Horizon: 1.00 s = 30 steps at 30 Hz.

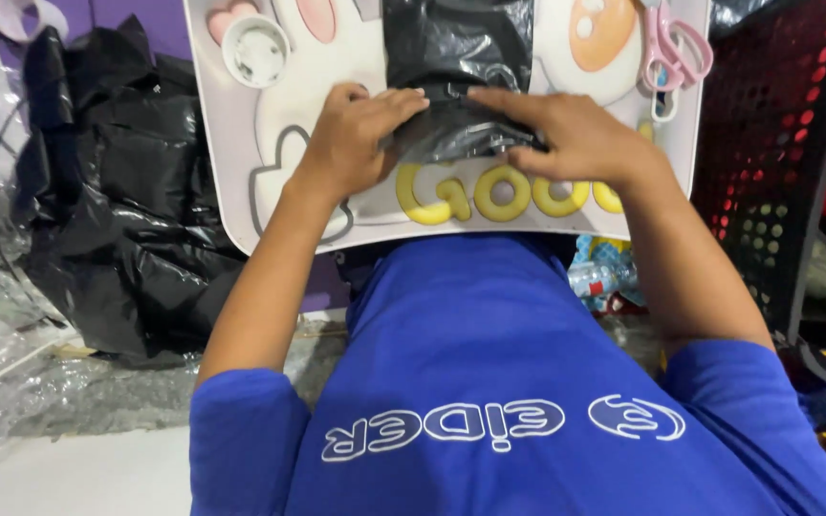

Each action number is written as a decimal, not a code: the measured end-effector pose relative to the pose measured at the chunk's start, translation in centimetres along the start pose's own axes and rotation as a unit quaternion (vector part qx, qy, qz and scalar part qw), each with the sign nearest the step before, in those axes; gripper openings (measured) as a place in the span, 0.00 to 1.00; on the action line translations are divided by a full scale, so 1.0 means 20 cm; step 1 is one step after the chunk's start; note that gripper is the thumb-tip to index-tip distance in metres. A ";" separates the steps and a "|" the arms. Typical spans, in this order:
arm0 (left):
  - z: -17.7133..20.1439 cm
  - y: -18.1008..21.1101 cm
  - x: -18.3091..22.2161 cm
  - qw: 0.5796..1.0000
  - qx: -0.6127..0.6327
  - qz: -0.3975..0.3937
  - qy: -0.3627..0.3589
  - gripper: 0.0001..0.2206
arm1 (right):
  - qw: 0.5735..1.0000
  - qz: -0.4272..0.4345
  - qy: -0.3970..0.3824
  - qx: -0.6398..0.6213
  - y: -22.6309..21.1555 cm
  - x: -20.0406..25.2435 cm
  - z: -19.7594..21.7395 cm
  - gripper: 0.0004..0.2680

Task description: Packing a yellow pouch into plastic bags and inspecting a red elastic fabric item on a tray.

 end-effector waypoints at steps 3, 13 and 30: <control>0.01 -0.03 -0.01 0.999 -0.003 0.022 0.042 0.21 | 0.988 0.006 0.029 -0.154 -0.01 0.02 0.05 0.27; 0.03 -0.28 -0.08 0.959 0.033 0.266 0.086 0.08 | 0.950 -0.040 0.275 -0.138 0.35 0.06 0.05 0.04; -0.11 -0.53 -0.13 0.891 -0.075 0.447 0.023 0.26 | 0.912 -0.121 0.389 -0.055 0.39 0.01 0.11 0.06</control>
Point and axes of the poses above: each hand's wrist, its own x-axis away from the middle knuckle, its own z-axis out of the back of the hand, y = z × x, the point moved 10 cm from there along -x, towards the middle knuckle, and after that the axes turned 7 degrees about y, right-handed, at the moved point
